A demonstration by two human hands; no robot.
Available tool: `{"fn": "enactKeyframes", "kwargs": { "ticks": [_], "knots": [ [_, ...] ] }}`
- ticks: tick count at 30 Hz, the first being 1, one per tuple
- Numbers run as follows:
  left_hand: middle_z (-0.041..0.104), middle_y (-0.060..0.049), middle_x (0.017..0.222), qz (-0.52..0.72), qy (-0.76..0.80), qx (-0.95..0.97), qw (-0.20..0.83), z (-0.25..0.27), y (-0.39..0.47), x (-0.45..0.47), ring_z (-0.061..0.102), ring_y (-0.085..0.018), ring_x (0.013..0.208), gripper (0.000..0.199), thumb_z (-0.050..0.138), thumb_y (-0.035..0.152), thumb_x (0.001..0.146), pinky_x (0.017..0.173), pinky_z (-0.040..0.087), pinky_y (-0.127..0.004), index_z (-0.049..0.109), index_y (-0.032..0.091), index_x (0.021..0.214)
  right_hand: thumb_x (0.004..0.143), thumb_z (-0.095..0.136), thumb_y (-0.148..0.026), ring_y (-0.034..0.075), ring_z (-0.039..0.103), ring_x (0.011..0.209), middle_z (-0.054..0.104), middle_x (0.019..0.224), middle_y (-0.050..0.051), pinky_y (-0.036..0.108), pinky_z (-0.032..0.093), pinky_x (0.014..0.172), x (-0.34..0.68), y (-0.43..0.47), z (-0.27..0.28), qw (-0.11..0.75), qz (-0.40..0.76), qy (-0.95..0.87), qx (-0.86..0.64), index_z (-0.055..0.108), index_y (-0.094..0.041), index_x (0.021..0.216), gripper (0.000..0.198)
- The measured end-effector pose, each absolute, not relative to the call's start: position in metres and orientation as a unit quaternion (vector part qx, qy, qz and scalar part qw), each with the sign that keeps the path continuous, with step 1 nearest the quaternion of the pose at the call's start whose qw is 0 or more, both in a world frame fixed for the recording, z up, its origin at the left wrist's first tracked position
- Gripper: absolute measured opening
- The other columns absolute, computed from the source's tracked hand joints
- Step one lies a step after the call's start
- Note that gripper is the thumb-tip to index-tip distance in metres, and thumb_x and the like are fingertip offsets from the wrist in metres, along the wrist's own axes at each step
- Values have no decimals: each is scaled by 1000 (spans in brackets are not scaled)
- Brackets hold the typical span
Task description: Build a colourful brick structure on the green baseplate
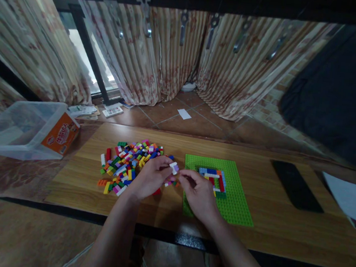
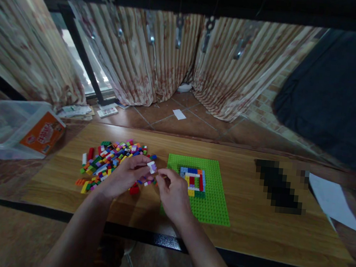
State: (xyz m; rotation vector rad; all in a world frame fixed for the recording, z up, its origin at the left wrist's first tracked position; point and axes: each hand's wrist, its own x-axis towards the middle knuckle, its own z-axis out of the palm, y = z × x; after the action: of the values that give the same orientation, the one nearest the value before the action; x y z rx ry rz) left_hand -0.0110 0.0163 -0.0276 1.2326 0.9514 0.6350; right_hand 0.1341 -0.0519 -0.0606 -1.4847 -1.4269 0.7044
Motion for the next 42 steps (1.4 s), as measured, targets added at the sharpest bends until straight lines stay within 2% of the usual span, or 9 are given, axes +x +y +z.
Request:
{"fn": "enactKeyframes", "kwargs": {
  "ticks": [8,14,19,22,26,33,42],
  "knots": [
    [63,-1,74,246,389,588,665,-32,13,-5,57,-11,64,22,64,34,78,58,42,-21,58,14,86,83,60,-34,18,66,78,72,85,4,30,49,73,136,-46,-67,530,342,-491,-601,70,-19,89,19],
    [60,0,66,255,362,638,630,-33,13,-2,51,-9,59,16,63,30,78,56,39,-21,63,14,78,81,63,-36,17,64,73,72,80,3,29,48,69,140,-45,-69,545,363,-475,-588,70,-19,85,19],
    [64,-1,69,288,404,635,592,-27,19,-15,55,-11,60,16,66,29,75,56,41,-22,69,15,82,84,61,-34,16,62,72,70,79,2,29,46,69,143,-49,-65,501,319,-521,-613,70,-18,83,18],
    [67,-1,71,378,457,570,569,-23,26,-29,57,-11,60,17,68,29,72,57,43,-21,69,15,81,85,60,-29,16,61,71,68,79,2,29,44,67,140,-54,-59,447,269,-583,-622,70,-19,83,15],
    [67,-1,70,478,472,499,548,-19,33,-44,58,-10,61,20,73,30,66,59,46,-21,68,14,77,87,60,-24,15,62,72,69,81,2,28,44,68,132,-59,-56,399,262,-636,-607,70,-20,83,11],
    [68,-2,72,529,480,464,524,-15,35,-55,58,-10,60,21,73,29,66,57,47,-21,69,13,79,87,59,-22,16,64,80,70,85,0,29,47,75,118,-60,-70,348,241,-706,-568,68,-23,88,9],
    [66,0,66,588,495,415,487,-12,38,-69,57,-7,57,12,68,21,69,57,47,-19,68,14,78,92,50,-19,16,64,88,67,96,4,27,48,78,108,-61,-72,389,125,-727,-551,66,-22,93,16]
  ]
}}
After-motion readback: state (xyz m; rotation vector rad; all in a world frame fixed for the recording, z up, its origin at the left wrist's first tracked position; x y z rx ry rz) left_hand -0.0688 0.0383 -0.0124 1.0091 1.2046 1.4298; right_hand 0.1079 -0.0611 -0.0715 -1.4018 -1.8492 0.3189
